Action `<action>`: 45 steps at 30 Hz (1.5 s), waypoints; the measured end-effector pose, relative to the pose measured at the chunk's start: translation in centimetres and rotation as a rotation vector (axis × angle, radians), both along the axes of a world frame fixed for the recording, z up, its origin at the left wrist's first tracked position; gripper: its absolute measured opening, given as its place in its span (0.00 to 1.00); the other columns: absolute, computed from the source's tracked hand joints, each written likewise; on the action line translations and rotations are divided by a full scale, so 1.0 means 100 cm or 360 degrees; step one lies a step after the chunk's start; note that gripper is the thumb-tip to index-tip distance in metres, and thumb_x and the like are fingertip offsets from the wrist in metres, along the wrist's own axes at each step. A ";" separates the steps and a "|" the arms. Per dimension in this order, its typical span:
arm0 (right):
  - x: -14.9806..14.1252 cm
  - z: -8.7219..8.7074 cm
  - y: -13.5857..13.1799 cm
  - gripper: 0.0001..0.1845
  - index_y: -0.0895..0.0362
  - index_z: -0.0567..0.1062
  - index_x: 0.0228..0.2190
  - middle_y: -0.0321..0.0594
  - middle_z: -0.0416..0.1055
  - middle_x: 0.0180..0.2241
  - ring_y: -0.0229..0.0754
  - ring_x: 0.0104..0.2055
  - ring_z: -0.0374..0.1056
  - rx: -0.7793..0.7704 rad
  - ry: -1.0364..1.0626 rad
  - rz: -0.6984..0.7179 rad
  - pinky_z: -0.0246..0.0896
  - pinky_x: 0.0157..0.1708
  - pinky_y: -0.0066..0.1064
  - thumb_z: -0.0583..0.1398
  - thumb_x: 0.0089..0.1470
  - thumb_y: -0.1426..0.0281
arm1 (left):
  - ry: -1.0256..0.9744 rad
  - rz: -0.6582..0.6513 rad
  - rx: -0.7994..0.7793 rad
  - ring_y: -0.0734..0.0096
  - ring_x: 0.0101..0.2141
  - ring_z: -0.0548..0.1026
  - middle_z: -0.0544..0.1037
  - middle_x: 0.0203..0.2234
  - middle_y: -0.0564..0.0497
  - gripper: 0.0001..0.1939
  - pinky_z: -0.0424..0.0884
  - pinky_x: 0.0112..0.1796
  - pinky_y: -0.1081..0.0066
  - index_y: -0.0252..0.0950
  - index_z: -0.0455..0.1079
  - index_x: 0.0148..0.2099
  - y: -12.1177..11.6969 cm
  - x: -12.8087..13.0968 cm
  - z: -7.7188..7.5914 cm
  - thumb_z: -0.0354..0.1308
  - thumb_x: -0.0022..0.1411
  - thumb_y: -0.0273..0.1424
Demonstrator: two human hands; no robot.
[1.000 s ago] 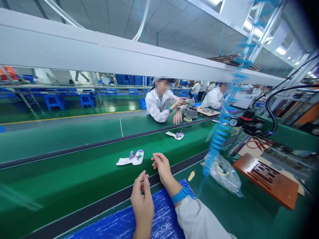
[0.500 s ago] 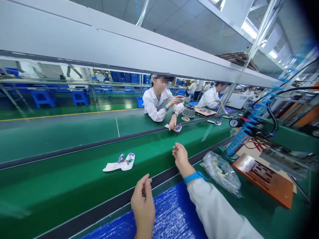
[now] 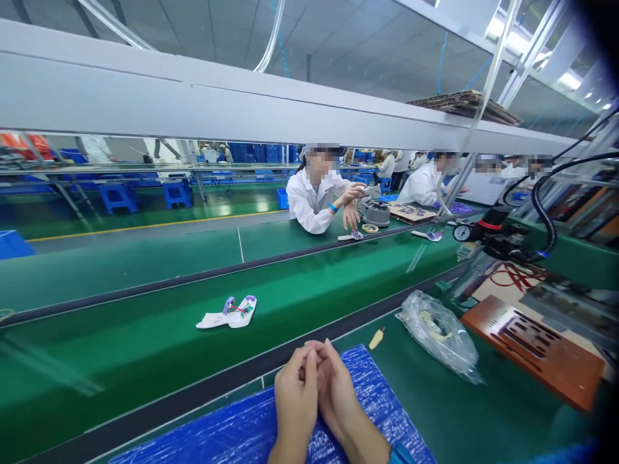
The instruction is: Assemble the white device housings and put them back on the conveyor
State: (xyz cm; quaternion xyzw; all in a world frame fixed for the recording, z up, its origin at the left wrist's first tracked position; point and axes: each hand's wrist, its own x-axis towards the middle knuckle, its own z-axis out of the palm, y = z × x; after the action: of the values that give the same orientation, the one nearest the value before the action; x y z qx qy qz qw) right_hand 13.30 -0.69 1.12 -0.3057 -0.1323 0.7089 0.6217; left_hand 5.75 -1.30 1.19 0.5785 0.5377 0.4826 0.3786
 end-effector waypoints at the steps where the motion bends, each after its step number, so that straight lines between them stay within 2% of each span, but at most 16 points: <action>1: 0.001 0.000 0.001 0.20 0.57 0.78 0.30 0.43 0.78 0.30 0.49 0.38 0.73 -0.0062 0.0013 -0.0012 0.65 0.43 0.38 0.66 0.45 0.53 | 0.0111 -0.0071 0.0020 0.63 0.32 0.75 0.79 0.33 0.48 0.19 0.68 0.33 0.69 0.39 0.75 0.41 -0.001 0.002 0.001 0.46 0.67 0.43; 4: 0.003 -0.002 0.002 0.20 0.57 0.78 0.30 0.44 0.79 0.32 0.48 0.39 0.74 -0.0179 0.0028 -0.0044 0.64 0.46 0.37 0.67 0.43 0.53 | 0.0371 -0.0191 0.0054 0.64 0.30 0.73 0.78 0.29 0.48 0.22 0.63 0.31 0.70 0.39 0.74 0.34 -0.004 0.007 0.004 0.42 0.69 0.42; 6: 0.003 -0.003 0.001 0.20 0.57 0.78 0.31 0.44 0.79 0.31 0.47 0.38 0.74 -0.0181 0.0051 -0.0034 0.64 0.45 0.36 0.67 0.43 0.53 | 0.0412 -0.0202 0.0057 0.64 0.30 0.73 0.77 0.29 0.48 0.23 0.61 0.30 0.70 0.38 0.72 0.33 -0.005 0.009 0.005 0.40 0.70 0.41; 9: 0.003 -0.005 0.001 0.18 0.57 0.77 0.30 0.43 0.79 0.30 0.46 0.36 0.74 -0.0169 0.0076 -0.0035 0.65 0.43 0.35 0.67 0.44 0.54 | 0.0390 -0.0203 0.0039 0.64 0.31 0.73 0.77 0.30 0.49 0.23 0.61 0.30 0.70 0.39 0.73 0.35 -0.005 0.010 0.005 0.40 0.70 0.42; 13: 0.003 -0.004 0.002 0.18 0.57 0.77 0.29 0.42 0.79 0.29 0.45 0.34 0.74 -0.0185 0.0090 -0.0060 0.66 0.41 0.34 0.69 0.42 0.55 | 0.0389 -0.0216 0.0012 0.62 0.35 0.74 0.79 0.36 0.48 0.20 0.64 0.34 0.69 0.41 0.74 0.42 -0.005 0.010 0.004 0.42 0.69 0.40; 22: 0.001 -0.003 0.002 0.16 0.57 0.77 0.27 0.42 0.78 0.28 0.44 0.34 0.74 -0.0212 0.0127 -0.0099 0.65 0.44 0.34 0.69 0.41 0.58 | 0.0415 -0.0211 -0.0059 0.59 0.39 0.75 0.78 0.42 0.46 0.19 0.67 0.37 0.66 0.42 0.73 0.49 -0.003 0.010 0.001 0.43 0.67 0.38; 37: 0.001 -0.006 0.002 0.16 0.56 0.77 0.29 0.42 0.78 0.29 0.46 0.35 0.74 -0.0208 0.0072 -0.0092 0.66 0.41 0.35 0.68 0.42 0.58 | 0.0436 -0.0195 -0.0114 0.58 0.38 0.76 0.79 0.41 0.46 0.17 0.67 0.35 0.65 0.43 0.73 0.49 -0.003 0.010 0.000 0.45 0.66 0.36; 45: 0.000 -0.009 0.001 0.16 0.56 0.77 0.29 0.41 0.78 0.29 0.44 0.34 0.74 -0.0194 0.0098 -0.0088 0.65 0.42 0.33 0.68 0.42 0.57 | 0.0438 -0.0192 -0.0052 0.59 0.36 0.76 0.79 0.40 0.45 0.17 0.68 0.34 0.66 0.42 0.73 0.49 -0.003 0.010 0.000 0.45 0.66 0.36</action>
State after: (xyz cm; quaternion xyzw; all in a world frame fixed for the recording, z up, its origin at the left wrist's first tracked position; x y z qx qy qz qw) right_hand 13.27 -0.56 0.24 -0.3246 -0.0612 0.7073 0.6250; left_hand 6.77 -1.59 1.14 0.6641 0.5567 0.3662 0.3390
